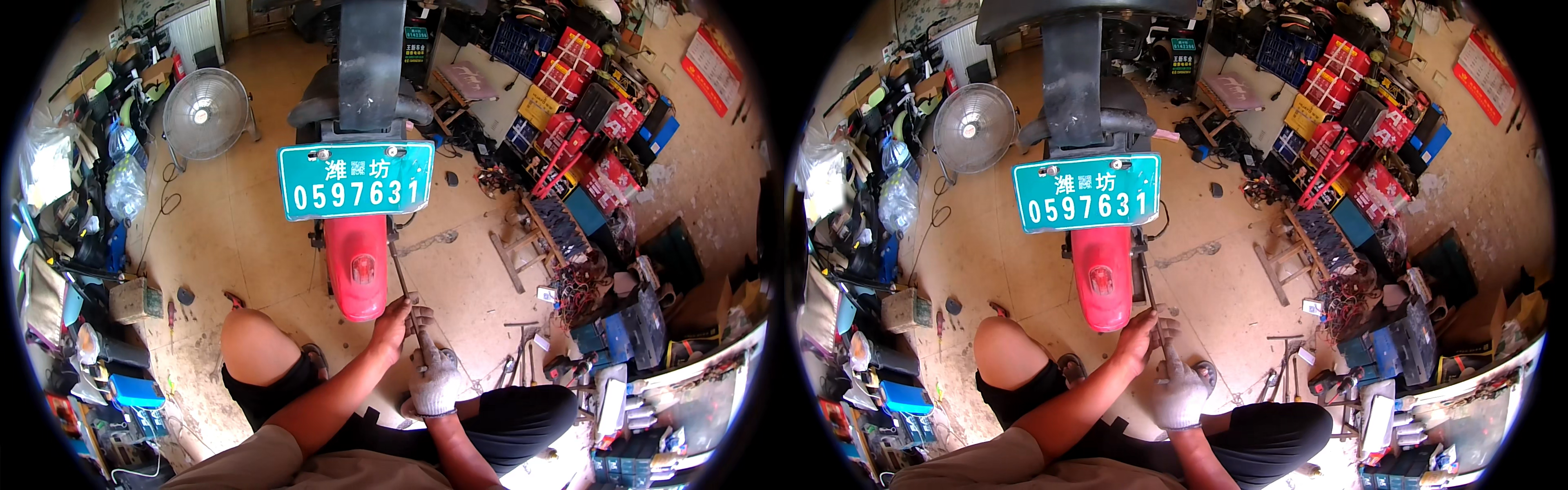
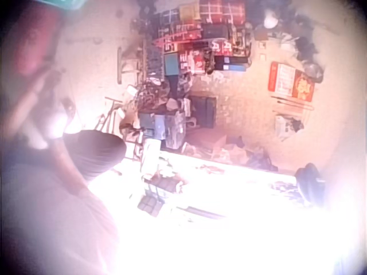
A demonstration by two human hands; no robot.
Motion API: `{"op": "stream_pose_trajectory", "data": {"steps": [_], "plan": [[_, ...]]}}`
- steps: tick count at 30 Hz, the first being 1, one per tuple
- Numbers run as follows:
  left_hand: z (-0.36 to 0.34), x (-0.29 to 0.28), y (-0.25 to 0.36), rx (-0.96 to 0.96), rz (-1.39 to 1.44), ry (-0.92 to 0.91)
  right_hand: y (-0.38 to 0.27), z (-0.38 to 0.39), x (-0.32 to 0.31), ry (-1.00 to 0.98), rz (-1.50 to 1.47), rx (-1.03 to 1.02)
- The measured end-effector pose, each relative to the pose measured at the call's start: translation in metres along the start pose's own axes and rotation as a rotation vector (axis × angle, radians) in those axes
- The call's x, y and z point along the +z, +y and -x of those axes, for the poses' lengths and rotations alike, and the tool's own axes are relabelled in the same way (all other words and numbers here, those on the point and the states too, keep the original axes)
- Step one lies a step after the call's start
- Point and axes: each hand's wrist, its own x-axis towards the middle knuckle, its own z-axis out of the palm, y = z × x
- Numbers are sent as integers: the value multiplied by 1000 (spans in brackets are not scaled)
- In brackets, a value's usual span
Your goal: The person cleans a wheel component by hand, attaches it to the rear wheel assembly of a motorcycle, and tightens the axle bolt using a T-handle wrench.
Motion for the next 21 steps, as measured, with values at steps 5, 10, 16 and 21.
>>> {"op": "stream_pose_trajectory", "data": {"steps": [5,10,16,21], "plan": [[2,1,3,5,43,-46,-4,-5,-7,-78,129,-74],[2,2,5,-39,51,-97,13,-4,12,-146,-547,278],[0,0,7,-77,29,-142,47,3,24,-159,-1628,924],[0,-2,5,-96,62,-83,7,19,-33,312,167,135]]}}
